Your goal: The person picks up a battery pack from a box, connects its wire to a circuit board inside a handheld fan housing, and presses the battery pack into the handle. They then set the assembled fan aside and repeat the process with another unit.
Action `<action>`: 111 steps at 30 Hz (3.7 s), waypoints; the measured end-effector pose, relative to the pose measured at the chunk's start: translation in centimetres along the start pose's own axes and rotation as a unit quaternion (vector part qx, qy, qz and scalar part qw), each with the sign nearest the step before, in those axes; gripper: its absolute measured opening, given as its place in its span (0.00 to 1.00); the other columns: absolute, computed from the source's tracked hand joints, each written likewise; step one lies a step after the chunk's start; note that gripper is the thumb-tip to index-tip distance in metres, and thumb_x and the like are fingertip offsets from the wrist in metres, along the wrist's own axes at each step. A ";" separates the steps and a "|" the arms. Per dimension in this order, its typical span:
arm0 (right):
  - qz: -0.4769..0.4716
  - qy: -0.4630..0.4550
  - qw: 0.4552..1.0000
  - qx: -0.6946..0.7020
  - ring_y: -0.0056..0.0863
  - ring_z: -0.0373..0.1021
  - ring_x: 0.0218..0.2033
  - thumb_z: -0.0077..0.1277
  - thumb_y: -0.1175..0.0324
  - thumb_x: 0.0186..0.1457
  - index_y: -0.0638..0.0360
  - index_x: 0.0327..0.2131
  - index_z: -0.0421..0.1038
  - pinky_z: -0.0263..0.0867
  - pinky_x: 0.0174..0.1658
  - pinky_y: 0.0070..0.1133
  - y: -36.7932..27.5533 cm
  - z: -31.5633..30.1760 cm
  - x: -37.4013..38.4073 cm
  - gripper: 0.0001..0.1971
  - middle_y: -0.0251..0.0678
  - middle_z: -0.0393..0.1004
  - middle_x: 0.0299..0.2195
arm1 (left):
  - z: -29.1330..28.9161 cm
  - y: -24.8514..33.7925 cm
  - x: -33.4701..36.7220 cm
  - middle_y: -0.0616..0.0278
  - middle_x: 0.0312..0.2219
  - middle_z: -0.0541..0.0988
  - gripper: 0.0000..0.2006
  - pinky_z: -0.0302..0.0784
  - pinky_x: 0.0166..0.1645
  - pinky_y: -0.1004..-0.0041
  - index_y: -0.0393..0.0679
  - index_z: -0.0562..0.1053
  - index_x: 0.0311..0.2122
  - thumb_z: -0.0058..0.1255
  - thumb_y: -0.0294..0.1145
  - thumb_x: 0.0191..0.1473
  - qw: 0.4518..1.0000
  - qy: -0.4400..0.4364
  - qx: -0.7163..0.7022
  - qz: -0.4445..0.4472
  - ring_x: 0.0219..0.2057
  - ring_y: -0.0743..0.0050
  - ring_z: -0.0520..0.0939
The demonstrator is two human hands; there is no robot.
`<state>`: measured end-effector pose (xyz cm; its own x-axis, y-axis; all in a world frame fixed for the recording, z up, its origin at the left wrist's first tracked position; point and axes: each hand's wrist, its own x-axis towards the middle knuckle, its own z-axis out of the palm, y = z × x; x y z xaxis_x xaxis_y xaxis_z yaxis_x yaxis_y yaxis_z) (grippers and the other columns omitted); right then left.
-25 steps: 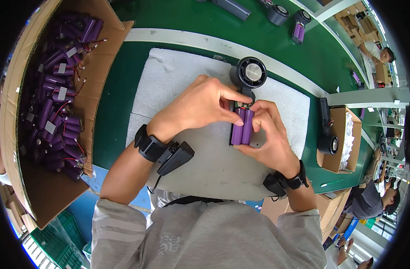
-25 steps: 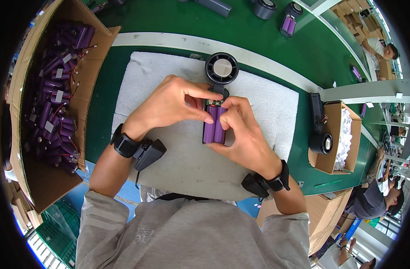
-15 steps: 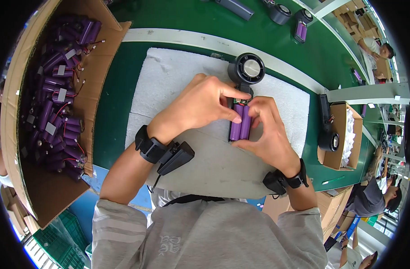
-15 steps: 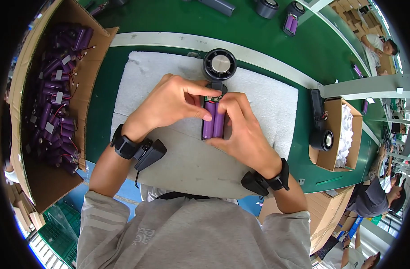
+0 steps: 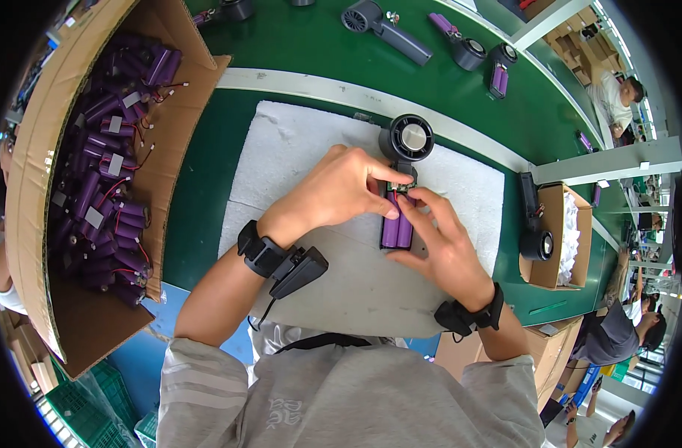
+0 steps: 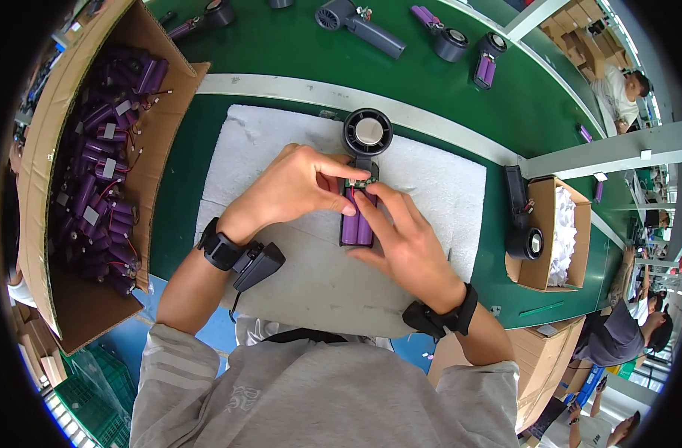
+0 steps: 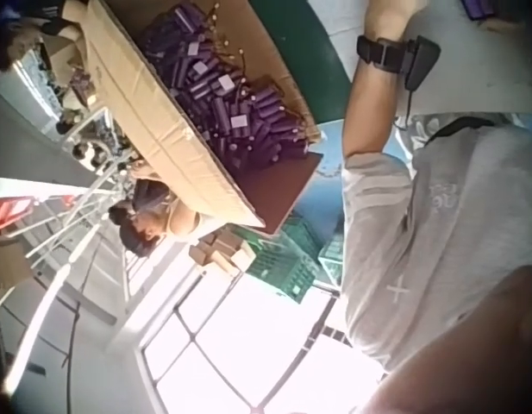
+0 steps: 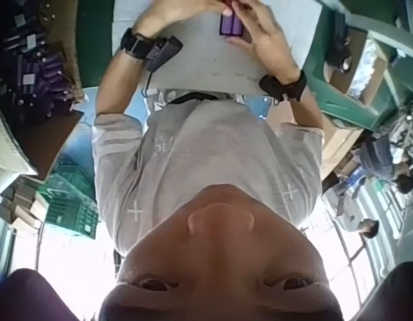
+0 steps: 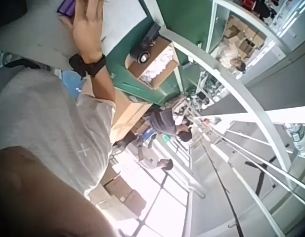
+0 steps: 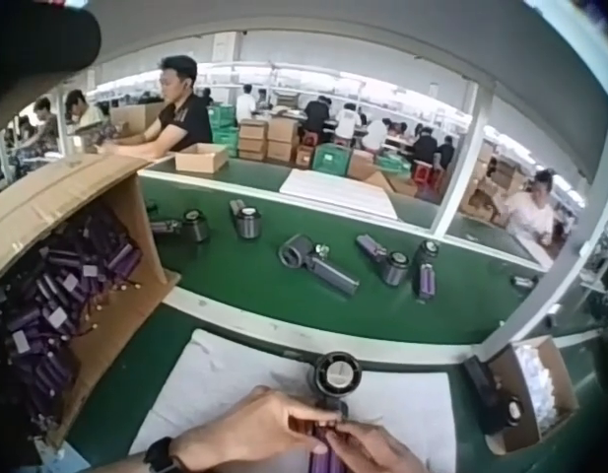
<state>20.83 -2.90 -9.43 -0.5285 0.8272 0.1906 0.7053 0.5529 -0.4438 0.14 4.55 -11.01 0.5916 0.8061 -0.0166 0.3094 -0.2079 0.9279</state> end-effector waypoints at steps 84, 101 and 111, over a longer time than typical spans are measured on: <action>0.082 0.150 0.968 0.186 0.29 0.72 0.34 0.61 0.81 0.44 0.60 0.37 0.73 0.69 0.39 0.22 2.0 2.0 0.7 0.14 0.38 0.74 0.38 | 0.1 -0.2 0.1 0.58 0.30 0.78 0.12 0.75 0.40 0.66 0.38 0.72 0.35 0.61 0.19 0.43 0.998 0.005 -0.020 0.060 0.34 0.62 0.80; 0.060 0.173 0.979 0.094 0.34 0.71 0.30 0.64 0.78 0.40 0.60 0.34 0.73 0.68 0.33 0.25 1.1 1.8 1.3 0.15 0.38 0.75 0.30 | 0.6 -0.3 0.0 0.60 0.27 0.78 0.10 0.73 0.36 0.73 0.40 0.75 0.36 0.58 0.21 0.46 0.997 -0.032 -0.013 0.062 0.28 0.73 0.77; 0.100 0.161 0.976 0.104 0.33 0.72 0.32 0.63 0.79 0.41 0.60 0.34 0.72 0.69 0.35 0.24 0.3 2.0 1.4 0.14 0.37 0.76 0.29 | 0.6 -0.7 0.0 0.56 0.31 0.80 0.12 0.75 0.37 0.71 0.40 0.76 0.39 0.59 0.22 0.45 0.996 -0.022 -0.064 0.060 0.29 0.65 0.79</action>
<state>19.36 -1.72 -11.03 -0.1910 0.9235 0.3326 0.6497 0.3729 -0.6625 0.40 4.38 -11.93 0.6513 0.7542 0.0841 0.1380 -0.2267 0.9641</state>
